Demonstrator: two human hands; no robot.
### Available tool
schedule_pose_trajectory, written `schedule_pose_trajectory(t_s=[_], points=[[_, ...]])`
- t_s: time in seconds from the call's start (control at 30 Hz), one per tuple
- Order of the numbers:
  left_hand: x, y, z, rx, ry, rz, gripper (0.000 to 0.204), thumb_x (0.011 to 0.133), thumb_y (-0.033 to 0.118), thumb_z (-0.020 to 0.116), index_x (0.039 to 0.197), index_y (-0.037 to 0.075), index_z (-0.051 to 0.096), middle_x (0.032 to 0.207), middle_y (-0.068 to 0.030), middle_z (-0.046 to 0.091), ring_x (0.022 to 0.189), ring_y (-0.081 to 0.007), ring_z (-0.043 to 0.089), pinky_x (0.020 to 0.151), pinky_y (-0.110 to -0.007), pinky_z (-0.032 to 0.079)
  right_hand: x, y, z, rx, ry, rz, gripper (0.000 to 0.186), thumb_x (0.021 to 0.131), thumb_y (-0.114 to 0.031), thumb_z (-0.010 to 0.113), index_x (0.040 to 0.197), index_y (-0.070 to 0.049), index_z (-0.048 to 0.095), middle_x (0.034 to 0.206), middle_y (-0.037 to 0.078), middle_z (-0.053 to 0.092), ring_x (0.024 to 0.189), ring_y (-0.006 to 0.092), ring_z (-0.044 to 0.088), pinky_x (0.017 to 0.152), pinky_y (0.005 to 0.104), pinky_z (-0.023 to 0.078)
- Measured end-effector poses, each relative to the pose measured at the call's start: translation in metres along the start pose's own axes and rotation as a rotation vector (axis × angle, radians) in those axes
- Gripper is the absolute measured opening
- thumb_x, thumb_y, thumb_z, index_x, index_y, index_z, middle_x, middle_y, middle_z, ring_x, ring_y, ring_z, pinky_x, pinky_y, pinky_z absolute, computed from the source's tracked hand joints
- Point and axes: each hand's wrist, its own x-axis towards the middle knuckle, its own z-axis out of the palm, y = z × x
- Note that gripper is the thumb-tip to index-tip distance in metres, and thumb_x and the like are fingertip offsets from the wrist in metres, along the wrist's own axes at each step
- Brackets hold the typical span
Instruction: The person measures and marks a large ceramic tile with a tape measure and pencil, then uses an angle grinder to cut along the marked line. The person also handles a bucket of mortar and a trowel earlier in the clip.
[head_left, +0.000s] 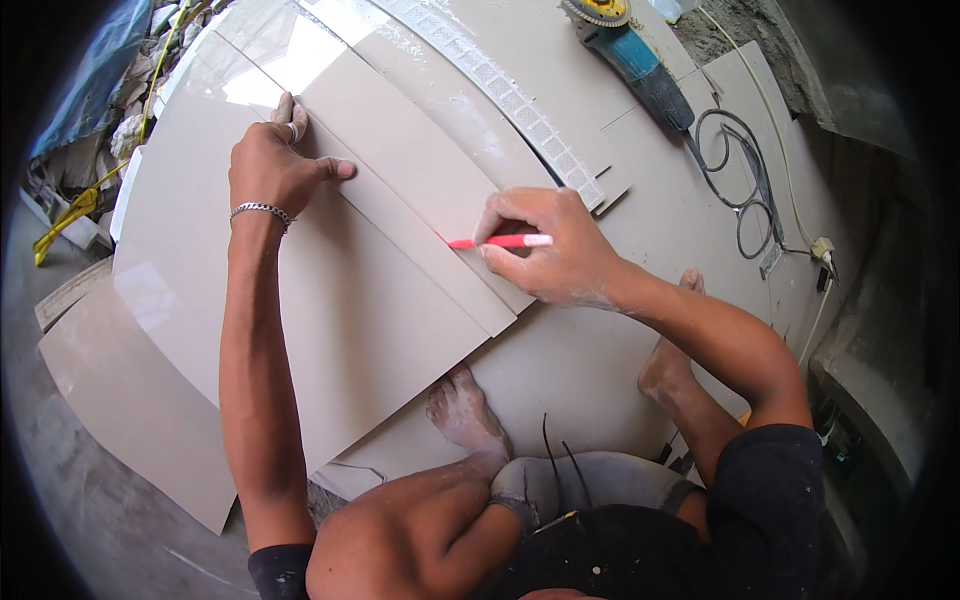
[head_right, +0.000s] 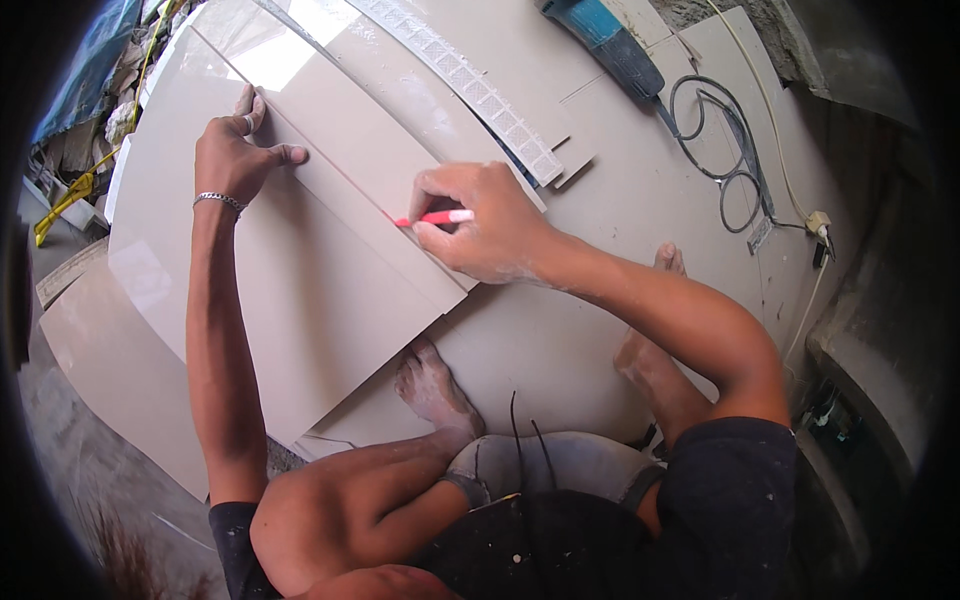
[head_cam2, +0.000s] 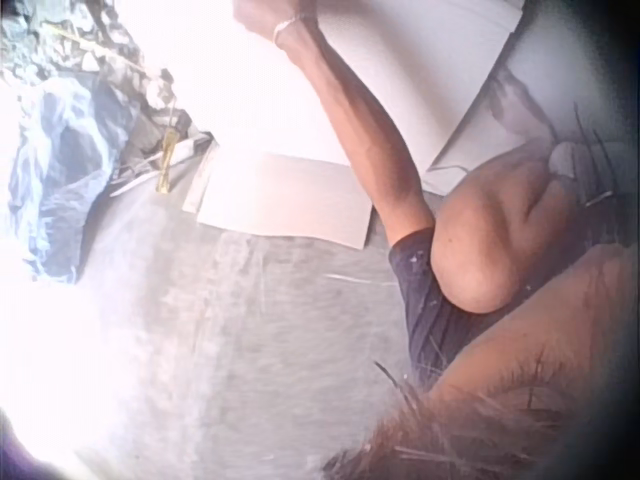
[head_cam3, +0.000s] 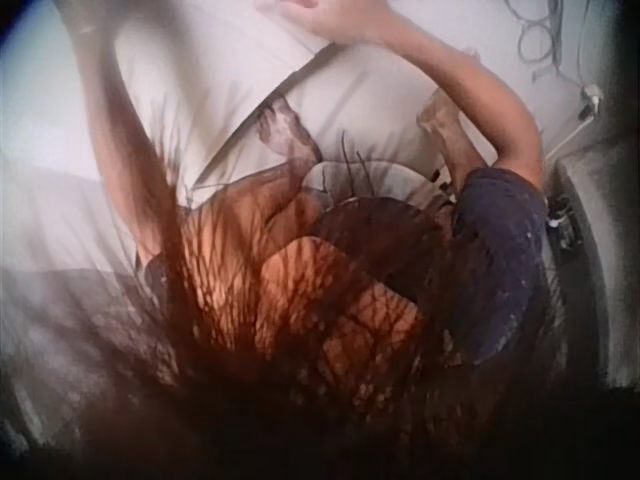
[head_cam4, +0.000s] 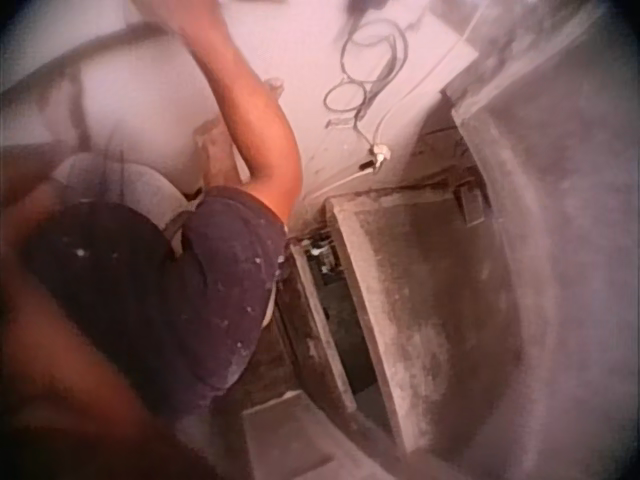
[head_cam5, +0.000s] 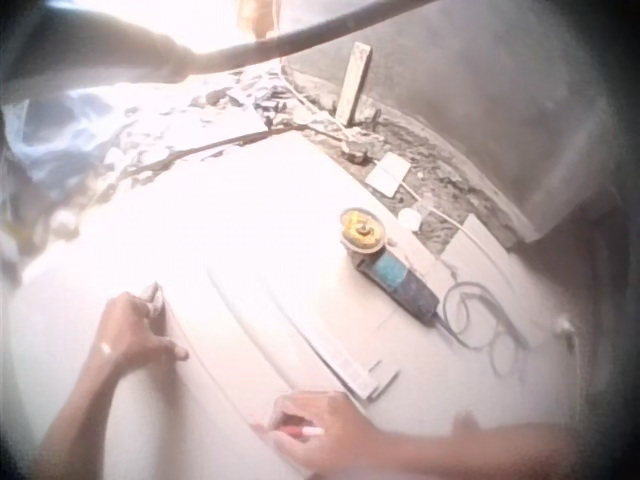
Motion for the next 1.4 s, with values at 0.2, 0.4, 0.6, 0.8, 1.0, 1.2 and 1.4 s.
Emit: schedule_pose_trajectory(t_s=[0.2,0.4,0.6,0.8,1.0,1.2,1.4], points=[[0.004,0.000,-0.002,0.027,-0.030,-0.010,0.083,0.053,0.024,0.102,0.122,-0.012,0.072,0.154,-0.0015,0.057,0.118,-0.0251,0.073,0.098,-0.037,0.060,-0.098,-0.004,-0.034,-0.012,-0.385,0.306,0.008,0.081,-0.009,0.069,0.081,-0.002,0.067,0.076,0.012,0.069,0.068,0.0236,0.064,0.066,0.0357,0.051],[0.001,-0.005,-0.014,0.045,-0.016,0.100,0.085,0.056,0.029,0.103,0.123,-0.013,0.071,0.149,-0.0176,0.060,0.120,-0.0321,0.072,0.104,-0.038,0.057,-0.138,0.015,-0.021,0.239,-0.051,0.613,0.013,0.088,-0.011,0.060,0.085,-0.003,0.069,0.079,0.007,0.069,0.070,0.0138,0.060,0.064,0.0313,0.048],[0.124,-0.069,-0.073,0.034,0.296,0.158,0.049,0.090,0.040,0.071,0.126,0.007,0.077,0.124,-0.0233,0.074,0.116,-0.0374,0.073,0.101,-0.043,0.056,-0.139,0.008,0.065,0.523,0.235,0.864,0.025,0.095,-0.013,0.066,0.116,0.002,0.070,0.089,0.006,0.072,0.071,0.0096,0.056,0.063,0.0279,0.045],[0.267,-0.153,-0.091,0.259,0.321,-0.186,0.048,0.093,0.037,0.060,0.121,0.002,0.076,0.129,-0.0273,0.071,0.122,-0.0439,0.068,0.107,-0.047,0.053,-0.108,-0.019,0.114,0.661,0.435,0.881,0.029,0.099,-0.014,0.074,0.119,0.005,0.068,0.096,0.004,0.075,0.063,0.0029,0.048,0.051,0.0205,0.036],[0.272,-0.174,-0.062,0.237,0.370,-0.089,0.028,0.083,0.021,0.063,0.091,0.000,0.080,0.093,-0.0249,0.076,0.091,-0.0392,0.075,0.089,-0.045,0.060,-0.106,-0.033,0.118,0.663,0.519,0.912,0.033,0.099,-0.011,0.074,0.124,0.009,0.066,0.104,0.007,0.077,0.065,0.0024,0.049,0.050,0.0199,0.035],[0.271,-0.168,-0.058,0.331,0.446,-0.002,0.025,0.077,0.019,0.065,0.083,0.000,0.080,0.087,-0.0222,0.076,0.083,-0.0380,0.075,0.087,-0.045,0.061,-0.098,-0.044,0.113,0.669,0.535,0.995,0.031,0.100,-0.010,0.072,0.123,0.010,0.067,0.104,0.009,0.077,0.065,0.0022,0.049,0.050,0.0190,0.034],[0.242,-0.168,-0.065,0.152,0.564,0.149,0.020,0.072,0.016,0.065,0.077,0.004,0.080,0.075,-0.0214,0.073,0.070,-0.0372,0.073,0.072,-0.045,0.061,-0.100,-0.042,0.112,0.637,0.488,0.972,0.019,0.099,-0.009,0.073,0.110,0.007,0.071,0.097,0.010,0.077,0.063,0.0028,0.049,0.049,0.0195,0.035]])
